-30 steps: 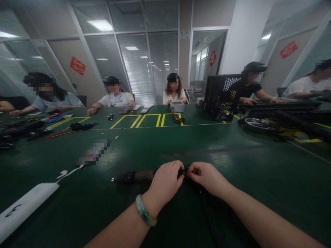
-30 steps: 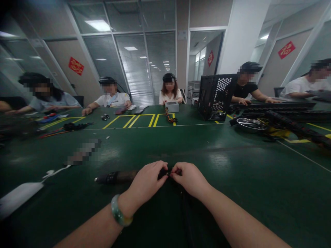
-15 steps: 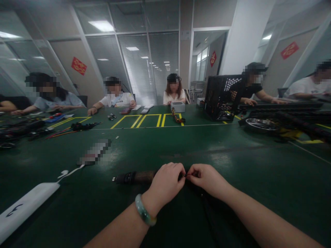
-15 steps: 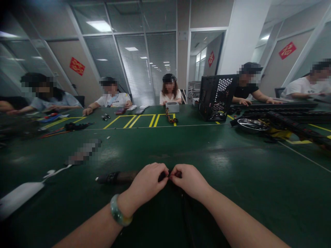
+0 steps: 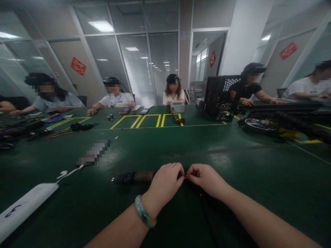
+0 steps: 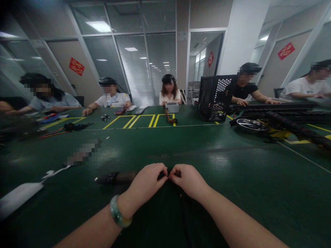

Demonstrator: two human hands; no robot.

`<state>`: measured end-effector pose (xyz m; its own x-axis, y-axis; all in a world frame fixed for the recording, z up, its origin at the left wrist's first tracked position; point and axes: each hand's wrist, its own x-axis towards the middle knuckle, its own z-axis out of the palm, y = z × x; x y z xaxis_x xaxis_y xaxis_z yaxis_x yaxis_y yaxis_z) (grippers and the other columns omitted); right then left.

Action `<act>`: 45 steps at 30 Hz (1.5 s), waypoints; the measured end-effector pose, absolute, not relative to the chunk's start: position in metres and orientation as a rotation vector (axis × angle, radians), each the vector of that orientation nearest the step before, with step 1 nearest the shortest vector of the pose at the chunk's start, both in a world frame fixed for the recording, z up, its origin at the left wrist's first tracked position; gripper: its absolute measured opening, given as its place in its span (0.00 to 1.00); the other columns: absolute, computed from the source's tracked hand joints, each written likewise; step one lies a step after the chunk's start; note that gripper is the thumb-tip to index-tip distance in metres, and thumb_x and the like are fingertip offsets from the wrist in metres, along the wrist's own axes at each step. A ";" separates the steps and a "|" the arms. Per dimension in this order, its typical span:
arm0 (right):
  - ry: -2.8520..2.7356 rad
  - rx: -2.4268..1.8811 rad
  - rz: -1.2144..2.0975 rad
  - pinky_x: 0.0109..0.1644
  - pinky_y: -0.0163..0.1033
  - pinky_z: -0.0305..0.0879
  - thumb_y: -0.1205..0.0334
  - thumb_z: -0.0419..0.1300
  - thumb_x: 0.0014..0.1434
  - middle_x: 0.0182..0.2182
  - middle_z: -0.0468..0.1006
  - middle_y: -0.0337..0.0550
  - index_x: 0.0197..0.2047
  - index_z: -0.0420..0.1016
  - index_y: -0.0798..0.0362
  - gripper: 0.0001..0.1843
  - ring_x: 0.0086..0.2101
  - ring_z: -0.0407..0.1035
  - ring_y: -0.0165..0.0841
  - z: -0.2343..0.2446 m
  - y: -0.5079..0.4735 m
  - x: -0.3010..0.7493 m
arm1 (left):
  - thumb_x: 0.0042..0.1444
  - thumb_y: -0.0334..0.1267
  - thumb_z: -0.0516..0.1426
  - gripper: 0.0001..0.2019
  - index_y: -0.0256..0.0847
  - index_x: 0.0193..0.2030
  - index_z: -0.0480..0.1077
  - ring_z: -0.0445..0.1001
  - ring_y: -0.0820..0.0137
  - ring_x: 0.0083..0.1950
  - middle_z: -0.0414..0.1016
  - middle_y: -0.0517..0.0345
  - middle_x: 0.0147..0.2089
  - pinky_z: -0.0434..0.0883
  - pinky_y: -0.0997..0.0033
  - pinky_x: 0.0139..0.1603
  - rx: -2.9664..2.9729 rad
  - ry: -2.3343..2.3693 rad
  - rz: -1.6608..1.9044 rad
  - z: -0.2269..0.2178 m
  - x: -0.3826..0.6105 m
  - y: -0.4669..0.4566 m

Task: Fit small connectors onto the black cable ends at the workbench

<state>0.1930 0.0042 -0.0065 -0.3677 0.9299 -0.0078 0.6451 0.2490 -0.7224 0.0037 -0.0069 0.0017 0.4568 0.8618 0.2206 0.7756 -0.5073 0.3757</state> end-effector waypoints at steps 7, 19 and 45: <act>-2.060 -1.425 0.924 0.31 0.32 0.61 0.60 0.57 0.57 0.29 0.79 0.39 0.35 0.77 0.52 0.08 0.29 0.71 0.31 -0.006 0.002 0.192 | 0.58 0.36 0.56 0.03 0.42 0.39 0.68 0.70 0.66 0.42 0.72 0.59 0.39 0.66 0.65 0.44 2.474 1.455 0.519 0.004 0.005 -0.007; -2.057 -1.515 0.948 0.30 0.32 0.60 0.56 0.57 0.57 0.29 0.79 0.38 0.34 0.78 0.50 0.10 0.28 0.71 0.31 -0.003 0.002 0.193 | 0.58 0.36 0.56 0.03 0.43 0.39 0.68 0.70 0.66 0.43 0.72 0.59 0.41 0.66 0.64 0.46 2.481 1.472 0.522 0.008 0.006 -0.010; -2.090 -1.477 0.934 0.30 0.33 0.59 0.57 0.57 0.58 0.29 0.79 0.37 0.34 0.77 0.50 0.09 0.29 0.72 0.31 -0.005 0.002 0.194 | 0.57 0.35 0.56 0.08 0.45 0.44 0.67 0.70 0.66 0.44 0.72 0.59 0.42 0.66 0.64 0.46 2.488 1.453 0.561 0.006 0.005 -0.010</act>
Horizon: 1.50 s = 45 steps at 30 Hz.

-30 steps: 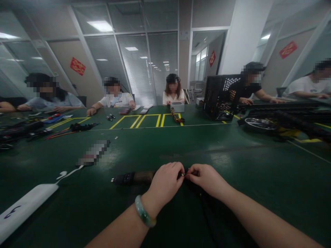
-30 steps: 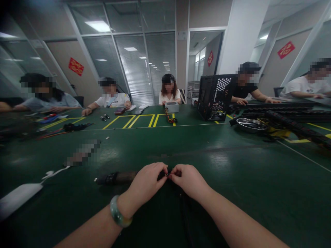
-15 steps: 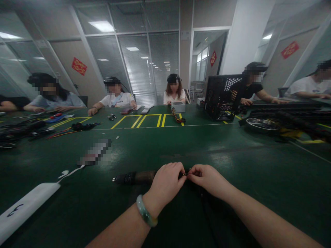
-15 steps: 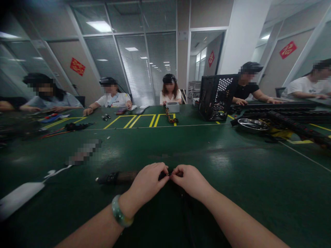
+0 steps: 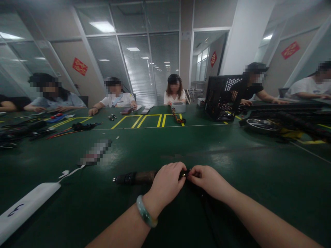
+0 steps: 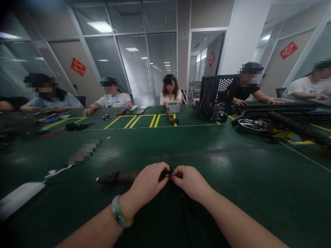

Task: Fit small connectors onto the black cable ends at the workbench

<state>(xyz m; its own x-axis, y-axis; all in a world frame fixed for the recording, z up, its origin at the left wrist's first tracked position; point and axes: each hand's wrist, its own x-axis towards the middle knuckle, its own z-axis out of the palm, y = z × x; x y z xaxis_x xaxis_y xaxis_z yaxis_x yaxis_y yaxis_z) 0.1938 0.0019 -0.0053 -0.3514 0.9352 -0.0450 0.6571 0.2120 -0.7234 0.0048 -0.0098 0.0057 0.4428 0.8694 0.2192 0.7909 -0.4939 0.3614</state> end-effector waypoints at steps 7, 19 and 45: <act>-2.104 -1.467 0.942 0.30 0.32 0.59 0.58 0.57 0.57 0.29 0.79 0.36 0.34 0.78 0.49 0.09 0.28 0.72 0.31 -0.008 0.003 0.195 | 0.55 0.35 0.58 0.09 0.45 0.44 0.66 0.70 0.65 0.44 0.72 0.60 0.42 0.66 0.63 0.46 2.483 1.450 0.592 0.002 0.004 -0.009; -2.122 -1.485 0.927 0.30 0.32 0.59 0.58 0.57 0.57 0.29 0.80 0.35 0.35 0.78 0.49 0.08 0.29 0.72 0.30 -0.003 0.001 0.194 | 0.56 0.33 0.57 0.05 0.43 0.39 0.65 0.69 0.67 0.41 0.70 0.60 0.39 0.65 0.65 0.43 2.488 1.455 0.593 0.001 0.004 -0.008; -2.041 -1.433 0.951 0.32 0.32 0.60 0.58 0.57 0.58 0.31 0.80 0.37 0.35 0.78 0.50 0.09 0.31 0.72 0.31 -0.013 0.008 0.193 | 0.59 0.36 0.55 0.03 0.43 0.39 0.70 0.69 0.66 0.41 0.72 0.59 0.39 0.65 0.65 0.44 2.524 1.428 0.595 0.003 0.004 -0.007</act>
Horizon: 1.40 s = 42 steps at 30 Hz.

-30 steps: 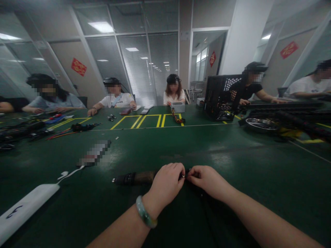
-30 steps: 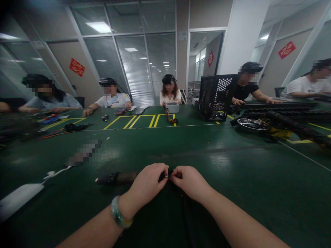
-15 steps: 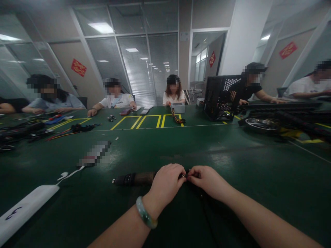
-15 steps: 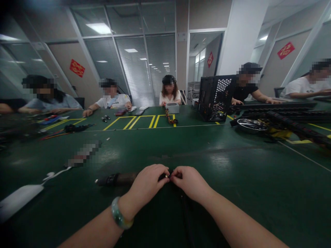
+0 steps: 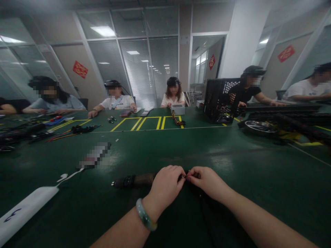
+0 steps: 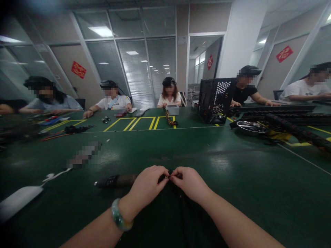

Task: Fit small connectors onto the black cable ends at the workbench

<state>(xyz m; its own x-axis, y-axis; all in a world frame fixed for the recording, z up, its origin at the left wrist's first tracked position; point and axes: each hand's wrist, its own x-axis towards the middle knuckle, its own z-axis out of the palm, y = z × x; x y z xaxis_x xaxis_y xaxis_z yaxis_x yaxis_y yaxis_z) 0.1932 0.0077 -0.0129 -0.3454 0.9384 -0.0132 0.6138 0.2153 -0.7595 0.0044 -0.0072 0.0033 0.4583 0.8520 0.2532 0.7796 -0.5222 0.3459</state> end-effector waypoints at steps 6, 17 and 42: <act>-2.072 -1.445 0.937 0.33 0.32 0.61 0.56 0.57 0.58 0.32 0.81 0.38 0.38 0.78 0.49 0.10 0.32 0.73 0.32 -0.007 0.004 0.194 | 0.58 0.35 0.55 0.03 0.43 0.38 0.70 0.69 0.67 0.41 0.72 0.60 0.39 0.65 0.65 0.44 2.530 1.445 0.604 0.000 0.005 -0.006; -2.073 -1.487 0.920 0.32 0.33 0.60 0.58 0.56 0.59 0.31 0.80 0.38 0.36 0.77 0.50 0.09 0.30 0.72 0.32 -0.004 0.000 0.192 | 0.57 0.35 0.56 0.04 0.43 0.40 0.67 0.69 0.66 0.41 0.71 0.59 0.39 0.65 0.65 0.42 2.472 1.506 0.533 0.006 0.005 -0.009; -2.097 -1.499 0.911 0.31 0.32 0.59 0.57 0.55 0.60 0.31 0.80 0.39 0.36 0.77 0.51 0.10 0.30 0.72 0.31 -0.004 0.002 0.191 | 0.58 0.36 0.54 0.07 0.43 0.43 0.67 0.69 0.65 0.44 0.71 0.57 0.42 0.66 0.63 0.47 2.510 1.437 0.534 0.006 0.005 -0.010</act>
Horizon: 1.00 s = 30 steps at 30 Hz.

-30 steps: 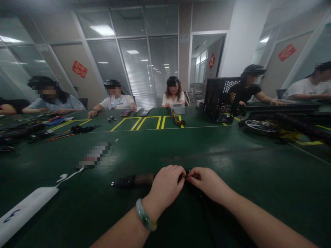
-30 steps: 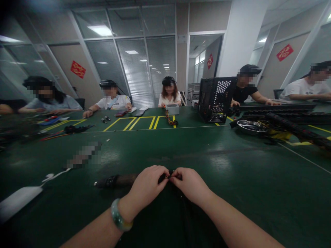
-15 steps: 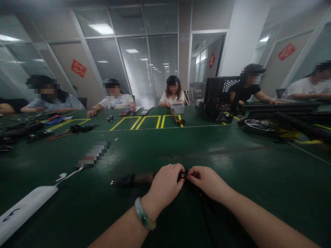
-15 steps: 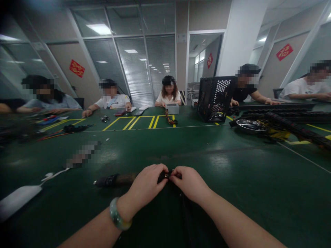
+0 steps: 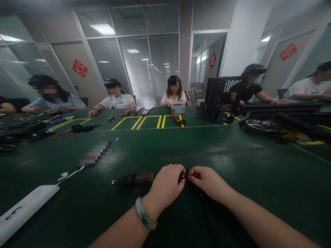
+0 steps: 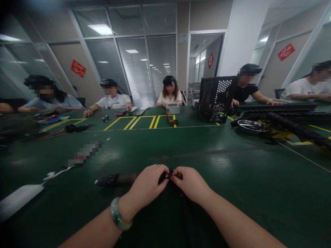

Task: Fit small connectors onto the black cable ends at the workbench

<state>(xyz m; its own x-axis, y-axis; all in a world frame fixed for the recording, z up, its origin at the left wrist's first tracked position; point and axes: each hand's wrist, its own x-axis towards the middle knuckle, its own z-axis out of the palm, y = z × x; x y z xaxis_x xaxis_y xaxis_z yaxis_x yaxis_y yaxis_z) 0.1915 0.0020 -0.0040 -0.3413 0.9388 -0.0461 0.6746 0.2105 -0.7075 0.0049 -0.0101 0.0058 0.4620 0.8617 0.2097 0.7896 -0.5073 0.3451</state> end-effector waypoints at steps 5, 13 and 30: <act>-2.101 -1.512 0.905 0.31 0.32 0.59 0.58 0.56 0.59 0.31 0.80 0.38 0.36 0.76 0.50 0.09 0.30 0.72 0.31 -0.002 0.002 0.192 | 0.58 0.35 0.54 0.06 0.42 0.43 0.66 0.69 0.66 0.43 0.71 0.57 0.41 0.66 0.65 0.47 2.488 1.472 0.547 0.003 0.004 -0.009; -2.102 -1.470 0.895 0.32 0.33 0.60 0.58 0.56 0.59 0.31 0.80 0.38 0.36 0.76 0.51 0.09 0.31 0.72 0.31 -0.007 0.004 0.193 | 0.58 0.33 0.54 0.04 0.42 0.41 0.68 0.69 0.66 0.44 0.71 0.58 0.41 0.65 0.64 0.48 2.534 1.431 0.547 0.003 0.005 -0.008; -2.097 -1.500 0.935 0.31 0.33 0.59 0.57 0.56 0.59 0.31 0.80 0.38 0.37 0.77 0.50 0.10 0.30 0.72 0.31 -0.004 0.003 0.192 | 0.57 0.33 0.55 0.06 0.43 0.42 0.66 0.69 0.66 0.42 0.71 0.58 0.40 0.65 0.65 0.44 2.495 1.442 0.591 0.002 0.004 -0.008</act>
